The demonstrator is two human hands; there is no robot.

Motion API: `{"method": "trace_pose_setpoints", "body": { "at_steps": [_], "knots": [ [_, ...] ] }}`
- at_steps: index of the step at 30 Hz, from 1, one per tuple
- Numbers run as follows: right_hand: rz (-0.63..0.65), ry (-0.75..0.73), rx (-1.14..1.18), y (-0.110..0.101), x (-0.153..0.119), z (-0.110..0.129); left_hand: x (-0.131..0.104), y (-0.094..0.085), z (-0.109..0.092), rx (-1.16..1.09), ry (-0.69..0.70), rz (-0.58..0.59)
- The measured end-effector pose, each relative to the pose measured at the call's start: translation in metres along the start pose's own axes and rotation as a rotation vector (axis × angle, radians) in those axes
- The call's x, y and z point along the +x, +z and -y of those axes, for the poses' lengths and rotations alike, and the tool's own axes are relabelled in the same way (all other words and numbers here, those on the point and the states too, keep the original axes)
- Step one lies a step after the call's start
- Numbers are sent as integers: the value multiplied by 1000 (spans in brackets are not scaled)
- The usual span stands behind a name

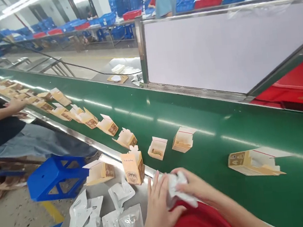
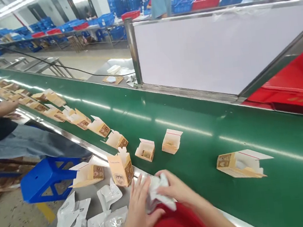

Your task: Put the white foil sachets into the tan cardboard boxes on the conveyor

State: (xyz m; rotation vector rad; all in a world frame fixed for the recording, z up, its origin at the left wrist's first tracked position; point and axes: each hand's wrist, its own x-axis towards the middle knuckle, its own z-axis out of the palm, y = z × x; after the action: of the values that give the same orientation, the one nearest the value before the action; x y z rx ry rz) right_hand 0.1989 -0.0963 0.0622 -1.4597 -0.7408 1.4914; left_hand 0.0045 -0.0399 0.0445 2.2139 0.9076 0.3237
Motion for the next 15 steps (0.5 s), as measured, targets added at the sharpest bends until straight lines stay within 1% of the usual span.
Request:
{"method": "trace_pose_setpoints", "body": {
  "at_steps": [2,4,5,6,7,8,9,10,12,14,15],
  "knots": [
    [-253,-46,-137,-59,-18,21,41,10,-17,-185,-37,-93],
    [-523,-158,-309,-110,-28,44,84,28,-30,-369,-115,-120],
    [-622,-236,-415,-129,-28,54,105,40,-35,-435,-138,-103],
    [-670,-321,-538,-142,-24,60,123,54,-39,-483,-147,-80],
    [-663,-402,-680,-149,-16,64,139,68,-42,-515,-155,-67],
    [-616,-458,-835,-152,-4,64,152,81,-44,-538,-175,-77],
    [-540,-464,-1002,-151,9,61,162,94,-45,-560,-201,-97],
    [-451,-425,-1160,-148,23,57,169,105,-44,-585,-227,-118],
    [-306,-282,-1389,-142,47,44,176,122,-42,-623,-260,-146],
    [-194,-174,-1461,-141,61,33,179,133,-40,-626,-264,-134],
    [-128,-162,-1451,-143,65,29,179,137,-40,-612,-258,-123]
  ]
}}
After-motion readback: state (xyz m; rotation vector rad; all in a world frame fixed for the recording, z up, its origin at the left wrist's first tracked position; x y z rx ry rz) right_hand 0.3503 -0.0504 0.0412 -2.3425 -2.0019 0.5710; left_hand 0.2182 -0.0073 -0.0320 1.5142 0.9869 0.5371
